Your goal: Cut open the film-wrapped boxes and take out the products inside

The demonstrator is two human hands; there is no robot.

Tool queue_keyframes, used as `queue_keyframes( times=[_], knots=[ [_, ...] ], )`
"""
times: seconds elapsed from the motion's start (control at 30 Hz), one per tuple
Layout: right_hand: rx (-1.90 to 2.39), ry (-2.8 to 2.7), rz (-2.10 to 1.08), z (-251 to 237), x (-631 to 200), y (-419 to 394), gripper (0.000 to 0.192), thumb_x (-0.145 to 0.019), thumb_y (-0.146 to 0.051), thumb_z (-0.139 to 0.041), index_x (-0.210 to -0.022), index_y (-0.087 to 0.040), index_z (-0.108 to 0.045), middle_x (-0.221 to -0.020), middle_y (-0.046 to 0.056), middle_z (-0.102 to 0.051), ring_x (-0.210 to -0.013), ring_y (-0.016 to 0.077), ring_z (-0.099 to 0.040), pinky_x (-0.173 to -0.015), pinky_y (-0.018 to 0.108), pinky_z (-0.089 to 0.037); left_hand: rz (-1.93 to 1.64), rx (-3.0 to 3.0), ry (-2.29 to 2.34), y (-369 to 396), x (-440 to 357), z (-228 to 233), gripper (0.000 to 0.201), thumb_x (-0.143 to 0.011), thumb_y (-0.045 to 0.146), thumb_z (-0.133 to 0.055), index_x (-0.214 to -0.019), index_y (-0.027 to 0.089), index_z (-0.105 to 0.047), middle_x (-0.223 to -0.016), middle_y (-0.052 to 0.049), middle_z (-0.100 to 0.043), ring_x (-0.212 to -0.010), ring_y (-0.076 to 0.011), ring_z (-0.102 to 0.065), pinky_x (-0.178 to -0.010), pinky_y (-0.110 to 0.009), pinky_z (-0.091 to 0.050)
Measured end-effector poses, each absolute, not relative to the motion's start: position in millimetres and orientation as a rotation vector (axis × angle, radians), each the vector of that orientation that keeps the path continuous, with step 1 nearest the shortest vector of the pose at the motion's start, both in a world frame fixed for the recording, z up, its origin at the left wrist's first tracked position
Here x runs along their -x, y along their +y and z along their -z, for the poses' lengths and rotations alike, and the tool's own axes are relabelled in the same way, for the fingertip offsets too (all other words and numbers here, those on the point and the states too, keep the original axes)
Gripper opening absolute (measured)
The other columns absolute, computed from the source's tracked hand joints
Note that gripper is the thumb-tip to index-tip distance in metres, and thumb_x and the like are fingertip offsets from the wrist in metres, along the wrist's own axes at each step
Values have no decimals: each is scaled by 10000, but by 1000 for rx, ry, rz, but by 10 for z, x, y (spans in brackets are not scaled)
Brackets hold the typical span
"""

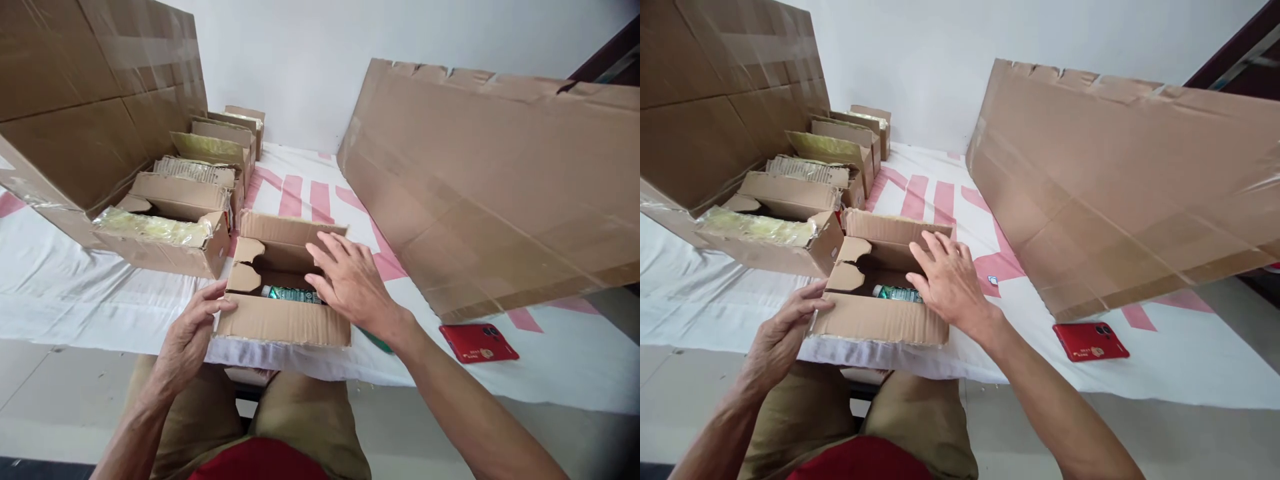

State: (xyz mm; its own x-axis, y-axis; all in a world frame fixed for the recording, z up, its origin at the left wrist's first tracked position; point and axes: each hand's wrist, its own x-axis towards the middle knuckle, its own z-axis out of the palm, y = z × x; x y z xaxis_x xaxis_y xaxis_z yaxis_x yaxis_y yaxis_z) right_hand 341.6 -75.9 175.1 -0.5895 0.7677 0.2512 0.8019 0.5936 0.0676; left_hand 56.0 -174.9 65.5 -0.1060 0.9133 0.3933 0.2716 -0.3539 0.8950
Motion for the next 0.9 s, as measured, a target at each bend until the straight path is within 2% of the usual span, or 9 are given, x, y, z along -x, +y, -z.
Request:
queue_keyframes(
  times=[0.23,0.37,0.47,0.6,0.73,0.9],
  knots=[
    [1420,-2734,-59,-1693,-3388,-374,471,-977,-331,-619,-1423,-185,-575,-1516,129,-590,-1281,334,-575,-1061,476,-424,-1345,-1307,1330,-1707,-474,-889,237,-860,274,-615,-914,296,-845,-1405,-64,-696,-1394,-345,-580,-1113,-513,-511],
    [1403,-2758,2,-1678,-3390,-420,518,-935,-282,-689,-1423,-169,-555,-1523,154,-568,-1303,347,-556,-1043,474,-427,-1405,-1610,1551,-1646,-638,-1206,173,-924,365,-662,-906,287,-815,-1346,-46,-726,-1273,-308,-655,-1096,-497,-508],
    [1349,-2756,132,-1699,-3380,-508,536,-905,-238,-735,-1404,-151,-561,-1519,183,-559,-1340,373,-522,-1018,486,-441,-1408,-1994,1603,-1574,-858,-1328,102,-916,341,-720,-958,276,-787,-1327,-45,-727,-1182,-272,-690,-1014,-441,-537],
    [1147,-2767,234,-1833,-3290,-601,328,-936,-201,-704,-1259,-154,-665,-1442,180,-629,-1265,366,-573,-991,494,-453,-1371,-2302,1455,-1511,-1060,-1243,65,-952,229,-663,-946,261,-720,-1046,-15,-779,-1032,-220,-714,-981,-413,-498],
    [1018,-3021,-96,-1916,-3017,-497,166,-951,-172,-660,-1093,-185,-743,-1161,117,-769,-1047,290,-702,-880,411,-506,-1421,-2345,1470,-1513,-1108,-1122,97,-943,163,-647,-985,247,-671,-978,-8,-774,-989,-209,-719,-1068,-438,-432],
    [1267,-3374,-555,-1693,-2600,-212,109,-807,-217,-777,-891,-149,-793,-930,141,-807,-900,315,-768,-700,353,-516,-1456,-2314,1509,-1523,-1140,-1091,125,-940,130,-631,-978,246,-656,-976,-7,-770,-992,-198,-721,-1100,-432,-403]
  ],
)
